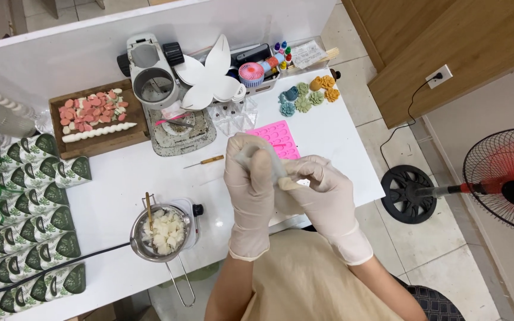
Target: The recorder prepares molds and wax for candle making, including inspecting a silicone mold and using a heat gun on wax chunks.
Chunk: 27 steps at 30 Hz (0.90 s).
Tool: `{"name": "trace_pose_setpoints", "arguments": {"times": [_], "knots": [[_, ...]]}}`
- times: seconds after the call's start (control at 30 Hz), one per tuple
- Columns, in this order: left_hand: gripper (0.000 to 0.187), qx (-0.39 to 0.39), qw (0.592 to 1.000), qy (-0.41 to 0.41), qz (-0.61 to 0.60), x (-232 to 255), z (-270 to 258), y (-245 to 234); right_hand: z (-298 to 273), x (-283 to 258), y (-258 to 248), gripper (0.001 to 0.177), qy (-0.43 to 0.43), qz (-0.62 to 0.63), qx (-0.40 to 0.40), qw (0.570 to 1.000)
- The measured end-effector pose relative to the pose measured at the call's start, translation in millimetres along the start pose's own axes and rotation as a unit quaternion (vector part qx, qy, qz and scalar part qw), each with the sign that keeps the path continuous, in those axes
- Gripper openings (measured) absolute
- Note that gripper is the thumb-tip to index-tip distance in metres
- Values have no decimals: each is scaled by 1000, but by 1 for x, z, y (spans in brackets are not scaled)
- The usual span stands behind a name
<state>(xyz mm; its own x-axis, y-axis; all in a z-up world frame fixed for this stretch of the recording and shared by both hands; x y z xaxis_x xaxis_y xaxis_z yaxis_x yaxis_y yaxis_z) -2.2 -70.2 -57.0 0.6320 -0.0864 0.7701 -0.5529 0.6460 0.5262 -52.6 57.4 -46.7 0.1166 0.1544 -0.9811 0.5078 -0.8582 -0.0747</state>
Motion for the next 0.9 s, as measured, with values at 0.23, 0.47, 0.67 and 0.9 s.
{"name": "trace_pose_setpoints", "arguments": {"times": [0.23,0.47,0.67,0.9], "knots": [[33,-49,999,16,14,-11,0,-5,13,22,-8,18,113,153,-60,980],[29,40,996,-71,24,-24,-2,-13,4,8,-6,21,46,-51,-3,998],[27,8,998,-24,63,-24,-1,-18,13,33,-8,17,120,67,-50,989],[23,-47,998,5,35,-17,1,-12,16,15,-3,16,84,75,-40,993]]}}
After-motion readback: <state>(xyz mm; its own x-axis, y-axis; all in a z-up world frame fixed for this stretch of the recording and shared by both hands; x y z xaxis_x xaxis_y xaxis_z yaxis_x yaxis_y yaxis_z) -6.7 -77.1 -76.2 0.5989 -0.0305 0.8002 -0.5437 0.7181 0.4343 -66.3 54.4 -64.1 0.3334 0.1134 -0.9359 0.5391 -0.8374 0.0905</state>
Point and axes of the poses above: each hand's wrist, its own z-axis towards the middle knuckle, its own y-axis out of the palm, x = y × z, the point moved 3 cm from there along z, towards the middle knuckle, and after that the axes turned 14 degrees about y, right-handed, at the moved point
